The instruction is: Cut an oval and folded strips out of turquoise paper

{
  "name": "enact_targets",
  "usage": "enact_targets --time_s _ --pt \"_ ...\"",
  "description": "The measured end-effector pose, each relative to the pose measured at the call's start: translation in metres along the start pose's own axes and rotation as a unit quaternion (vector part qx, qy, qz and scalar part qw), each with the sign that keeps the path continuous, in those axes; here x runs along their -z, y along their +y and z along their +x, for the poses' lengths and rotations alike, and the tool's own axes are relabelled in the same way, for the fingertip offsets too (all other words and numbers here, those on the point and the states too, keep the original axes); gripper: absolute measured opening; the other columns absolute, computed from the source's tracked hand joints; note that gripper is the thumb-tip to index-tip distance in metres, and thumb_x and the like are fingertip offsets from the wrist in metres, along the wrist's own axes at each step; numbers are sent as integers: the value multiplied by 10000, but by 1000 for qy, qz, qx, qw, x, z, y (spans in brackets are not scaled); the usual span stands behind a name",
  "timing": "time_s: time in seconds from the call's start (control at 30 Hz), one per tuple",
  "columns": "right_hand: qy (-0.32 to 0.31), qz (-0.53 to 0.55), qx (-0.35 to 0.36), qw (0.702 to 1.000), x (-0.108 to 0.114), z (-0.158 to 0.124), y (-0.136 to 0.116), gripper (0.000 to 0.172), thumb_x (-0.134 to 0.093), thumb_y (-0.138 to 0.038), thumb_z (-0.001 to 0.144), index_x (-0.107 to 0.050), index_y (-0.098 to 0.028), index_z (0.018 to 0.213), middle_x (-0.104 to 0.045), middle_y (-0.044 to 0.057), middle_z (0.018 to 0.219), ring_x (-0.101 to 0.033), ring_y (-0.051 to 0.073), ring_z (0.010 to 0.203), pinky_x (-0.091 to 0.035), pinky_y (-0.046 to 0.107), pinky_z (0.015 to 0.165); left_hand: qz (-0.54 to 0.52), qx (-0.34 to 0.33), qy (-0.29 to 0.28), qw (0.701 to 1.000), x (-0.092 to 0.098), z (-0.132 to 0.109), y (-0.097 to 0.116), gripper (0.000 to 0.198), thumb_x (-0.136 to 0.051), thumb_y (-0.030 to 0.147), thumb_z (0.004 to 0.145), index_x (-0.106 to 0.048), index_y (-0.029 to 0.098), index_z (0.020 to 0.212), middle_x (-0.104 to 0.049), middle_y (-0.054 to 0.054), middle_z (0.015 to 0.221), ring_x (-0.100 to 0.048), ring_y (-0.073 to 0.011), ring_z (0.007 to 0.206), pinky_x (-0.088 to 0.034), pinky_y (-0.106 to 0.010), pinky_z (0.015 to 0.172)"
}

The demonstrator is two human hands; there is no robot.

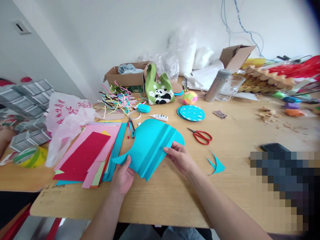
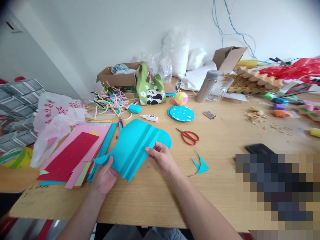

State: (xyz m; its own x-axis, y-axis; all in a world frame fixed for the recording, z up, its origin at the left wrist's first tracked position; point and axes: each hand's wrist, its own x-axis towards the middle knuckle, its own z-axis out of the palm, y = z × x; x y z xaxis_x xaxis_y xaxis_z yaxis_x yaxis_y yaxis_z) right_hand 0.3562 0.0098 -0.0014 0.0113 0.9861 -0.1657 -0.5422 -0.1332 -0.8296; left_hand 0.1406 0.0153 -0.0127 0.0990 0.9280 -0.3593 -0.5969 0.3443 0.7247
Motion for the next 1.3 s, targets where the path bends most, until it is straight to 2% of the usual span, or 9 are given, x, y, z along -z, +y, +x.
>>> enact_targets --time_s 0.1,0.3,0.43,0.5,0.6,0.67,0.87,1.13,1.3 --pt "-4 14 0 1000 0 -1 -4 259 -849 -332 594 -685 -215 757 -704 -5 752 -621 153 681 -519 320 720 2 28 -46 999 3 -2 2 375 -808 322 699 -704 216 1044 -745 -72 1047 -602 -290 1172 -478 -429 1008" --pt "-36 11 -28 999 4 -5 -16 241 -843 -303 565 -672 -220 712 -659 -24 681 -570 129 604 -477 270 615 -62 115 -104 986 10 -2 20 852 -481 802 727 -655 100 1176 -690 -215 1137 -564 -392 1193 -467 -524 961" --pt "-115 -70 -63 989 9 -9 -15 219 -811 -331 603 -662 -210 708 -606 -25 637 -495 108 549 -414 238 545 -27 148 -167 974 7 -2 20 881 -642 786 601 -645 112 1168 -721 -193 1004 -612 -388 1113 -501 -486 890" --pt "-165 -109 -83 977 10 -10 -12 221 -798 -346 618 -652 -203 699 -589 -26 621 -467 104 536 -384 232 528 -12 128 -179 975 5 -3 16 768 -780 671 541 -660 179 1119 -728 -114 889 -669 -325 978 -529 -410 812" --pt "-212 -138 -96 963 10 -11 -11 233 -789 -359 630 -636 -194 687 -565 -33 602 -438 98 532 -345 223 516 -2 33 -124 992 7 -3 10 416 -894 443 514 -684 238 810 -621 25 587 -636 -172 626 -505 -273 618" --pt "-214 -148 -95 961 9 -11 -11 237 -786 -367 636 -633 -193 686 -551 -37 592 -417 94 526 -324 219 508 3 -29 -77 997 9 -2 8 302 -899 327 543 -644 231 673 -560 55 512 -582 -130 560 -483 -246 595" --pt "-234 -164 -88 954 11 -7 -11 201 -766 -365 685 -679 -198 756 -619 -9 704 -496 128 635 -407 256 626 14 -145 -16 989 7 5 10 260 -854 212 598 -705 222 811 -696 26 713 -632 -152 764 -492 -301 819" --pt "-168 -173 -90 966 14 -2 -5 241 -792 -389 678 -668 -191 736 -595 -14 650 -473 116 578 -362 240 544 -4 -176 10 984 7 7 12 375 -862 224 594 -730 261 942 -710 52 726 -614 -133 713 -482 -271 750" --pt "-179 -148 -91 968 11 -3 -7 210 -786 -365 698 -685 -195 767 -617 -6 687 -515 124 627 -399 245 589 -21 -171 -1 985 7 7 12 328 -858 213 602 -721 244 899 -693 45 725 -592 -114 690 -479 -244 670"
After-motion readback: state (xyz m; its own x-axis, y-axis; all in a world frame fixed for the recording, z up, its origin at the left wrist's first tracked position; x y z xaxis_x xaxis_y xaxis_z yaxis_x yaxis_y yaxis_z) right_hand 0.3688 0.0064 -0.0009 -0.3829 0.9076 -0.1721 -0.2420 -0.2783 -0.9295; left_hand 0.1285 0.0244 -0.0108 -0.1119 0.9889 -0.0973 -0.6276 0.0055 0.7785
